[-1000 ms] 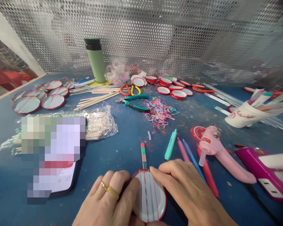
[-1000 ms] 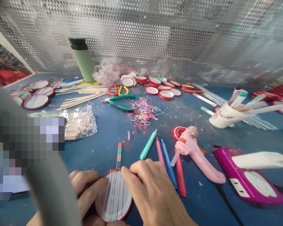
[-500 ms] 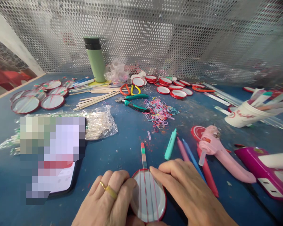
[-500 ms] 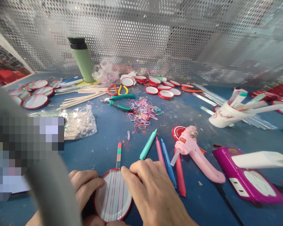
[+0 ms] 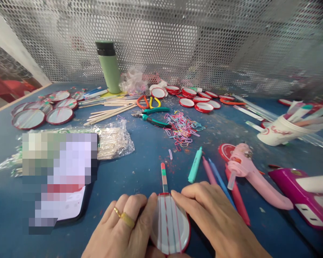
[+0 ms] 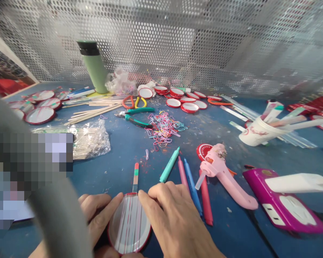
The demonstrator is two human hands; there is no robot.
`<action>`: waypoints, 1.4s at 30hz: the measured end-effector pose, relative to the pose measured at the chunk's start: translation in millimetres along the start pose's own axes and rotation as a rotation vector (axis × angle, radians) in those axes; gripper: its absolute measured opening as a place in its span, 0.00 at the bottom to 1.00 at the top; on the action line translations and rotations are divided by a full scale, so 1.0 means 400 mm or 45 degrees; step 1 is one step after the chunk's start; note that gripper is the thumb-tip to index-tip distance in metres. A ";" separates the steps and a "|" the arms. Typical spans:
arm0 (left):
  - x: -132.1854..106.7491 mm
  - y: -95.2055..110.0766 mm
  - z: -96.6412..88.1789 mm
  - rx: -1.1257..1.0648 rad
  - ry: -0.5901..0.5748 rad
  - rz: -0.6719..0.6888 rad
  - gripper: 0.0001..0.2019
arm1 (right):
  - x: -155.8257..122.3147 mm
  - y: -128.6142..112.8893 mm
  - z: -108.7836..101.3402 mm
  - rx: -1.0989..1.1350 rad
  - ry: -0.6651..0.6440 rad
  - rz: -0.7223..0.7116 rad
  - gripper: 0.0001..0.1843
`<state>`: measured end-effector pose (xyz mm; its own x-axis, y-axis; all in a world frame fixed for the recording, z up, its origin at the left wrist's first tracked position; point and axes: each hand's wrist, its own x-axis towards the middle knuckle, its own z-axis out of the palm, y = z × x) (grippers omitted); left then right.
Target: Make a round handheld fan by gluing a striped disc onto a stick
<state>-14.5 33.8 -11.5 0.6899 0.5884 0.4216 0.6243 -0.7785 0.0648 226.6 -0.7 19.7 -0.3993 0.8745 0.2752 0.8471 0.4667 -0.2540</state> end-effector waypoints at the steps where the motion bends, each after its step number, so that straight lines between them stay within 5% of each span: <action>1: 0.000 0.000 0.000 0.000 0.006 0.000 0.25 | -0.001 0.000 0.000 -0.005 -0.002 -0.002 0.33; 42: -0.003 0.003 -0.001 0.030 0.028 -0.018 0.25 | 0.000 0.000 -0.002 0.040 -0.011 0.008 0.30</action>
<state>-14.7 31.9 -11.5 0.6727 0.5942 0.4409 0.6428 -0.7645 0.0496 226.6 -0.8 20.4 -0.3975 0.8784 0.2654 0.8381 0.4654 -0.2847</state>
